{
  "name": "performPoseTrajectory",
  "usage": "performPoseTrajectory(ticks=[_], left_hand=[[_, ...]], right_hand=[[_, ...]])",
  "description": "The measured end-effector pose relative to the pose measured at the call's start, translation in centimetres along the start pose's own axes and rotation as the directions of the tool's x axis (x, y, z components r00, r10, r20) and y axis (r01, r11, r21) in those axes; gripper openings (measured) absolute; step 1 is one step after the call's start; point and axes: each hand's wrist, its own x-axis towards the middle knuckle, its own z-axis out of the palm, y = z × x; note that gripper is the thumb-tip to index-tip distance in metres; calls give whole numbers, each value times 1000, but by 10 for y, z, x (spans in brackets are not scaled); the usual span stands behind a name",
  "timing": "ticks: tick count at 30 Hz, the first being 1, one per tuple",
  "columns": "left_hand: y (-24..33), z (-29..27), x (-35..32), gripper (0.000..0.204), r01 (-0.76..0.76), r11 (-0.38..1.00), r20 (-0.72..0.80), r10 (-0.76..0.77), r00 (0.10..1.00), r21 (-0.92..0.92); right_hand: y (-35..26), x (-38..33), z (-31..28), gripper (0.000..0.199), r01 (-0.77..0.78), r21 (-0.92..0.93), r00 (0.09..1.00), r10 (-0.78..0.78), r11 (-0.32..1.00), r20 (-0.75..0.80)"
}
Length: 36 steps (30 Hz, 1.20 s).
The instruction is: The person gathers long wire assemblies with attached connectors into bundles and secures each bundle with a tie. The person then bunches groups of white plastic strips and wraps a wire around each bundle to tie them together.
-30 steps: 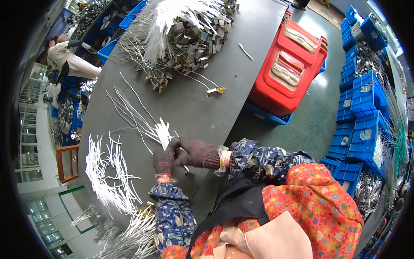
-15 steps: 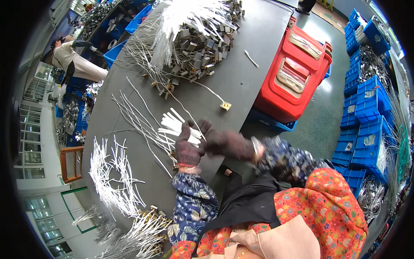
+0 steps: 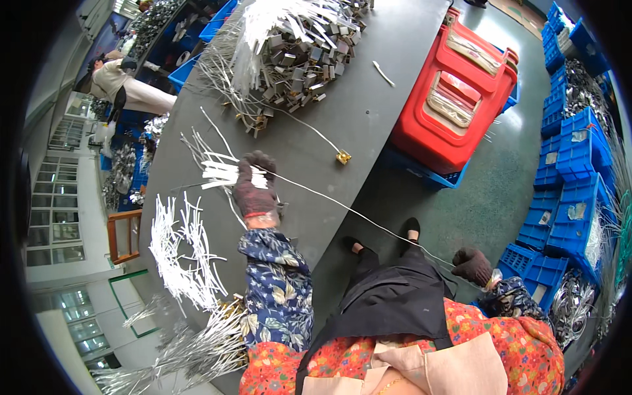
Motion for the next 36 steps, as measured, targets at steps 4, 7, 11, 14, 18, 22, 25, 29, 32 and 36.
performPoseTrajectory(ticks=[4,7,11,14,18,22,25,29,32,36], left_hand=[[43,12,8,19,-109,994,-117,110,987,17],[65,8,12,20,-156,988,-109,157,982,24],[75,12,8,19,-152,988,-89,151,985,-7],[67,15,1,20,-188,977,-76,196,978,102],[28,10,-31,19,-66,976,113,44,993,206],[-60,-16,-91,30,127,837,268,-309,913,532],[-74,-61,-85,25,42,879,218,-163,962,474],[32,-12,-67,22,-88,943,-65,115,991,320],[29,-34,-63,16,-126,782,-53,199,979,610],[10,-49,-71,14,77,680,-160,61,985,729]], right_hand=[[0,2,4,23,95,60,995,-96,994,14],[-6,7,9,24,113,68,993,-115,991,33],[-6,7,8,25,153,43,988,-153,987,13],[-6,4,7,25,180,54,984,-179,982,-12],[-9,5,10,26,205,29,979,-205,978,-6],[-40,10,31,23,190,236,976,-209,953,57],[-65,21,40,23,303,244,940,-331,921,80],[-103,26,45,26,381,225,906,-411,897,104],[-161,51,87,39,554,268,797,-595,788,103],[-265,31,119,54,719,217,647,-750,660,138]])
